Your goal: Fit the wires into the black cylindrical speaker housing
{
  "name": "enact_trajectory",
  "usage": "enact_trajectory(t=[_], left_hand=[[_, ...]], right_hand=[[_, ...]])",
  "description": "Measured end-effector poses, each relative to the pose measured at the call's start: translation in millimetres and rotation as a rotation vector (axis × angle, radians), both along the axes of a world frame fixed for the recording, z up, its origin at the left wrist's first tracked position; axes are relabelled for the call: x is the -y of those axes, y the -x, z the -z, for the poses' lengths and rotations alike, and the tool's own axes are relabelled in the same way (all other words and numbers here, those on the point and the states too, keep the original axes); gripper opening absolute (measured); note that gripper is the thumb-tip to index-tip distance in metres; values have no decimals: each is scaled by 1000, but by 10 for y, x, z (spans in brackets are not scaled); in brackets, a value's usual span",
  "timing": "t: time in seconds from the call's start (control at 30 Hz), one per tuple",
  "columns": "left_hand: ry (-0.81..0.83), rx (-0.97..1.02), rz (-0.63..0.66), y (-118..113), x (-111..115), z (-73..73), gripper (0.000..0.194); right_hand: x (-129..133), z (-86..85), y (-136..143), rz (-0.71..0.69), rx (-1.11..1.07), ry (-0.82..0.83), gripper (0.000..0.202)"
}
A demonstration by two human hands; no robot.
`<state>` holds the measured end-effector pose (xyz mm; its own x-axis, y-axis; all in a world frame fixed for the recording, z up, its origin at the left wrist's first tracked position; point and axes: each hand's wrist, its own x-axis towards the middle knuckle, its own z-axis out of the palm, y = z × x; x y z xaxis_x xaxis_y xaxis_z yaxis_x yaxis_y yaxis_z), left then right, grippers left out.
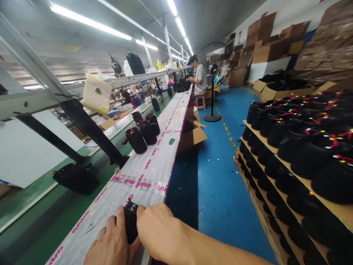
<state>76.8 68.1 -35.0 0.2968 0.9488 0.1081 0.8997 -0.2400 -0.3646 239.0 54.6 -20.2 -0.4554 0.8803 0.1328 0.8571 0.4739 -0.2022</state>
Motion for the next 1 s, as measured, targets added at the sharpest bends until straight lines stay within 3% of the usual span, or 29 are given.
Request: enact_trajectory(t=[0.23,0.3,0.4,0.6,0.73,0.9,1.0], left_hand=[[16,38,-57,-47,4,-71,63],[66,60,-76,-47,11,-103,66],[174,109,-98,2,-24,-165,69],[407,326,-127,131,-169,-370,77],[425,348,-174,92,-151,-397,82],[371,244,-203,-47,-10,-363,75],[338,236,-201,-99,33,-383,72]], right_hand=[[135,125,-77,407,-470,110,23],[169,174,-133,469,-566,118,24],[208,267,-213,453,-644,185,26],[277,341,-292,267,-892,265,27],[318,268,-275,246,-813,335,30],[316,249,-95,329,-444,158,20],[322,290,-13,324,-347,52,13]])
